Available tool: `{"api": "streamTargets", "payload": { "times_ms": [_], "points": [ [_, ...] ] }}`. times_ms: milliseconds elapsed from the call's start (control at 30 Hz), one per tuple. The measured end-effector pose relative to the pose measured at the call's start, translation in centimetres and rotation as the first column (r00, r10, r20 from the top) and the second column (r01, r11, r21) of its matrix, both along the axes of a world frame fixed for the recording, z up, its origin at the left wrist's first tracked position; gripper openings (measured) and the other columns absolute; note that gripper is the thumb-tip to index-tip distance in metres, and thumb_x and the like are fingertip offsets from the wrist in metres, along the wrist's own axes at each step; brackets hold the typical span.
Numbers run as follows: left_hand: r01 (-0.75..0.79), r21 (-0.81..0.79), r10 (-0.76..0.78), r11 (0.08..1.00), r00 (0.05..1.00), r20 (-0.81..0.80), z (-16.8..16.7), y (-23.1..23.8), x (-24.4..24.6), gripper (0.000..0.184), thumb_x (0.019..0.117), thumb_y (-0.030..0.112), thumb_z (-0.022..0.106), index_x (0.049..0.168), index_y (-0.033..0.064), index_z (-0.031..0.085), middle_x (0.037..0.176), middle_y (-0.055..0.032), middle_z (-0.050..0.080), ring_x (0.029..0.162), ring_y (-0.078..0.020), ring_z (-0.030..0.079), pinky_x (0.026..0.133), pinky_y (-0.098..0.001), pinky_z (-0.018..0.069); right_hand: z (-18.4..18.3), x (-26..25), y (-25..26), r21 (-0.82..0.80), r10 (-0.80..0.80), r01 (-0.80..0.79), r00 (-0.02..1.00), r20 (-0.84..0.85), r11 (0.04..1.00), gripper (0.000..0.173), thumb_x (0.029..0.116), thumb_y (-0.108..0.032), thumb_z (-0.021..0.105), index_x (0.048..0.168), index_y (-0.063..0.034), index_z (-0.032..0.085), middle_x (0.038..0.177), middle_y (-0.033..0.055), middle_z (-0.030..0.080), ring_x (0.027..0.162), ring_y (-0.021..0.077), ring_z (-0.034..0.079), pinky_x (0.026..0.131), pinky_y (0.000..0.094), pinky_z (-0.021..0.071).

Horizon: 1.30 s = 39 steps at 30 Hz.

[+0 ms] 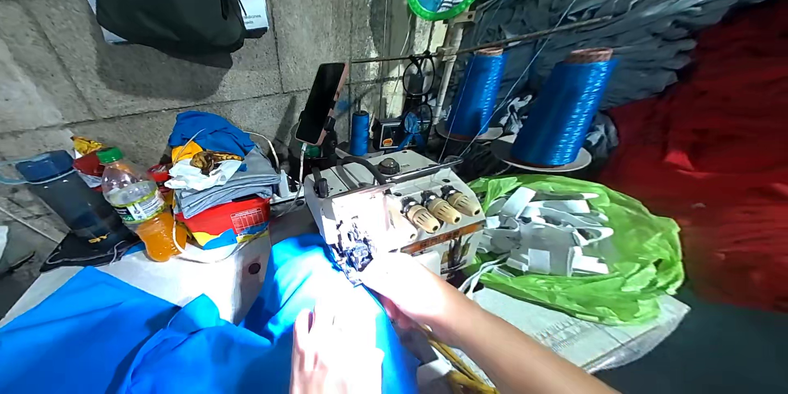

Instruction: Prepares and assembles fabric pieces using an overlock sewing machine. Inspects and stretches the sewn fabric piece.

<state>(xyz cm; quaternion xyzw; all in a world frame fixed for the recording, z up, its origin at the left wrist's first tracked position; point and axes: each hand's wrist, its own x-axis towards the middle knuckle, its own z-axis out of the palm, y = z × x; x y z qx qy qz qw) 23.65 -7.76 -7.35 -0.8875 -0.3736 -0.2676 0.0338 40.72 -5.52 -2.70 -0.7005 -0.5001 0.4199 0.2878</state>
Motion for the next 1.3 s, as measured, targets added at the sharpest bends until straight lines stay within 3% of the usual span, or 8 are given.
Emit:
{"api": "streamTargets", "payload": {
  "times_ms": [100,200,300,500,900,1033,1167,1300],
  "points": [
    [0.048,-0.12,-0.042,0.992,0.998,0.057,0.7,-0.3,-1.0,0.041,0.0921,0.026,0.068,0.125,0.0027,0.071,0.129,-0.017,0.069,0.125,-0.0402,0.061,0.104,-0.0589,0.0434,-2.5,-0.2,-3.2,0.431,-0.228,0.015,0.865,0.447,0.902,0.04,0.1004,-0.035,0.06,0.125,-0.0063,0.069,0.101,0.011,0.072,0.092,0.0262,0.069,0.084,0.0495,0.054],
    [0.066,-0.15,-0.053,0.986,0.995,0.084,0.7,-0.3,-1.5,0.04,0.0926,0.022,0.067,0.127,0.0025,0.07,0.132,-0.018,0.067,0.128,-0.0412,0.059,0.111,-0.0596,0.037,-6.9,-0.2,-4.1,0.846,-0.524,-0.042,0.769,0.367,0.531,0.028,0.0919,-0.027,0.06,0.097,-0.0032,0.074,0.087,0.0089,0.072,0.078,0.0216,0.071,0.069,0.0387,0.0593],
    [0.065,-0.181,-0.049,0.981,0.994,0.093,0.8,-0.3,-1.5,0.037,0.0947,0.02,0.064,0.127,0.0041,0.071,0.132,-0.0155,0.068,0.129,-0.0396,0.059,0.111,-0.0628,0.0365,-7.6,-0.4,-5.0,0.63,-0.155,0.11,0.988,0.017,0.769,0.025,0.0933,-0.027,0.066,0.097,-0.002,0.07,0.081,0.002,0.067,0.07,0.0046,0.062,0.066,0.0216,0.0526],
    [0.084,-0.155,-0.063,0.984,0.989,0.132,0.7,0.3,-1.6,0.028,0.0942,0.019,0.064,0.115,0.0044,0.075,0.117,-0.0112,0.074,0.118,-0.0349,0.066,0.105,-0.0617,0.0427,-7.9,1.3,-5.6,0.346,0.126,0.034,0.894,-0.43,0.938,0.025,0.0826,-0.012,0.075,0.103,-0.0106,0.061,0.072,-0.0108,0.061,0.065,-0.0002,0.06,0.063,0.0188,0.0522],
    [0.069,-0.014,-0.066,0.998,0.985,0.162,-0.8,1.0,-1.6,0.033,0.0938,0.03,0.06,0.113,0.0099,0.076,0.116,-0.0049,0.076,0.115,-0.03,0.069,0.1,-0.0625,0.0459,-8.9,0.5,-10.6,0.542,0.014,-0.002,1.0,-0.018,0.84,0.017,0.0934,-0.012,0.065,0.091,0.0034,0.072,0.081,0.012,0.07,0.074,0.0138,0.066,0.071,0.0303,0.0534],
    [0.016,0.147,-0.049,0.989,0.973,0.227,-1.4,-1.1,-0.7,0.055,0.0957,0.05,0.06,0.116,0.0009,0.073,0.113,-0.0205,0.073,0.113,-0.0409,0.067,0.102,-0.0648,0.0442,-8.4,0.5,-11.4,0.514,0.006,0.041,0.996,-0.089,0.857,0.015,0.0929,-0.011,0.066,0.09,0.0029,0.07,0.075,0.0076,0.067,0.066,0.008,0.061,0.065,0.0256,0.0509],
    [0.141,0.267,-0.203,0.953,0.953,0.224,-3.9,-4.2,1.4,0.073,0.0926,0.076,0.047,0.127,0.0122,0.058,0.123,-0.0196,0.067,0.127,-0.0364,0.058,0.113,-0.0563,0.0357,-8.2,0.8,-12.4,0.509,0.05,0.063,0.977,-0.207,0.859,0.014,0.0951,-0.008,0.061,0.091,0.0041,0.066,0.075,0.0047,0.063,0.066,0.0057,0.06,0.064,0.0252,0.0512],
    [0.099,0.347,-0.141,0.933,0.985,0.098,-5.4,-3.8,2.3,0.042,0.0916,0.033,0.065,0.129,0.0136,0.062,0.128,-0.0192,0.068,0.13,-0.0422,0.056,0.107,-0.0682,0.0317,-7.9,0.7,-12.4,0.511,0.03,0.099,0.97,-0.239,0.854,0.01,0.0922,-0.005,0.061,0.085,0.0017,0.063,0.072,0.0009,0.059,0.064,0.0032,0.056,0.061,0.0229,0.0475]
  ]
}}
